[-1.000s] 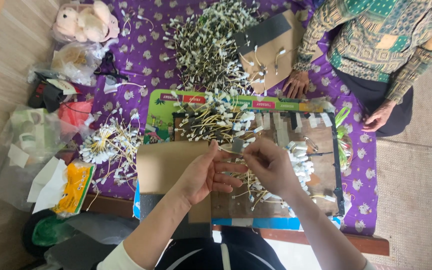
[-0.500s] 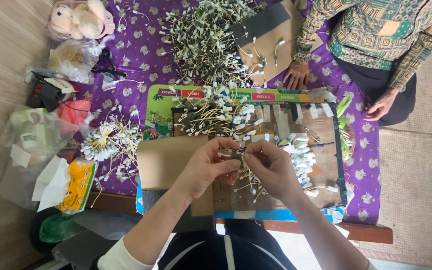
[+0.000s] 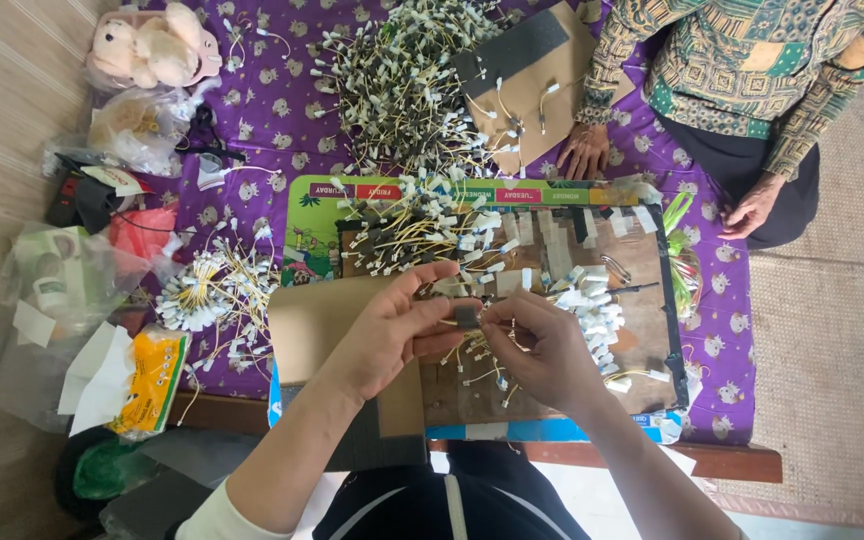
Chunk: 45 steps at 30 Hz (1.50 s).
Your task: Assembling small wire connectors and components onto a template
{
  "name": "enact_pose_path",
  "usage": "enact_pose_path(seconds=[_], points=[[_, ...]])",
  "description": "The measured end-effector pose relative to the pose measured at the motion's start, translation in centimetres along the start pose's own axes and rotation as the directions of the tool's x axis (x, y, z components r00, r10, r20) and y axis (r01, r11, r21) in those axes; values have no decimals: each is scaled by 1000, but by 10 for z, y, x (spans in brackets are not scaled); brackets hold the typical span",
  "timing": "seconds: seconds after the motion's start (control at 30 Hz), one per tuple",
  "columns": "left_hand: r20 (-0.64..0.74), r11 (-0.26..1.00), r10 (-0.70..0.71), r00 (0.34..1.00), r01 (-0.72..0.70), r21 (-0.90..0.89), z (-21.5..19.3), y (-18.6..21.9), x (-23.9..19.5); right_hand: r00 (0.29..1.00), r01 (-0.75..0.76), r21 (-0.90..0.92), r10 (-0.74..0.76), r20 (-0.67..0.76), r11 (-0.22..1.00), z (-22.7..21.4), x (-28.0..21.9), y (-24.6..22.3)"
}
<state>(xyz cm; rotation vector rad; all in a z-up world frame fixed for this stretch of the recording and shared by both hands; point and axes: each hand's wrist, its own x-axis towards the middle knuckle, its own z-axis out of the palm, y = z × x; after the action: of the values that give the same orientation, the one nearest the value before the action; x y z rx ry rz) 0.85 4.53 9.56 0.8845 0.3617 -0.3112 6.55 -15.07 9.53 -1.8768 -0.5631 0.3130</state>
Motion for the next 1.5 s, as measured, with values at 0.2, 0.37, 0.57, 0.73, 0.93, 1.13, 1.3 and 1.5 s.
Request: enact_pose_path(seconds=[0.2, 0.37, 0.57, 0.73, 0.93, 1.13, 1.3, 1.5], points=[[114, 875, 71, 991, -117, 470, 14, 3, -11, 909, -416, 172, 401, 115, 893, 1, 1, 13], [177, 497, 199, 964, -255, 830, 30, 1, -19, 840, -542, 338, 490, 233, 769, 6, -3, 31], [308, 294, 300, 903, -395, 870, 18, -2, -11, 776, -630, 476, 486, 401, 613, 4, -3, 33], [425, 243, 317, 848, -506, 827, 12, -5, -7, 721, -681, 623, 504, 476, 385, 3, -4, 41], [346, 468, 331, 878, -471, 748, 18, -3, -17, 707, -677, 611, 595, 383, 411, 9, -9, 38], [362, 421, 447, 818, -549, 722, 5, -15, -9, 743, -652, 566, 572, 347, 504, 7, -9, 28], [9, 518, 632, 775, -431, 739, -44, 1, 45, 825, -522, 113, 534, -187, 846, -28, -9, 60], [28, 201, 583, 812, -178, 963, -83, -11, 40, 721, -603, -451, 691, 43, 658, 13, -18, 95]])
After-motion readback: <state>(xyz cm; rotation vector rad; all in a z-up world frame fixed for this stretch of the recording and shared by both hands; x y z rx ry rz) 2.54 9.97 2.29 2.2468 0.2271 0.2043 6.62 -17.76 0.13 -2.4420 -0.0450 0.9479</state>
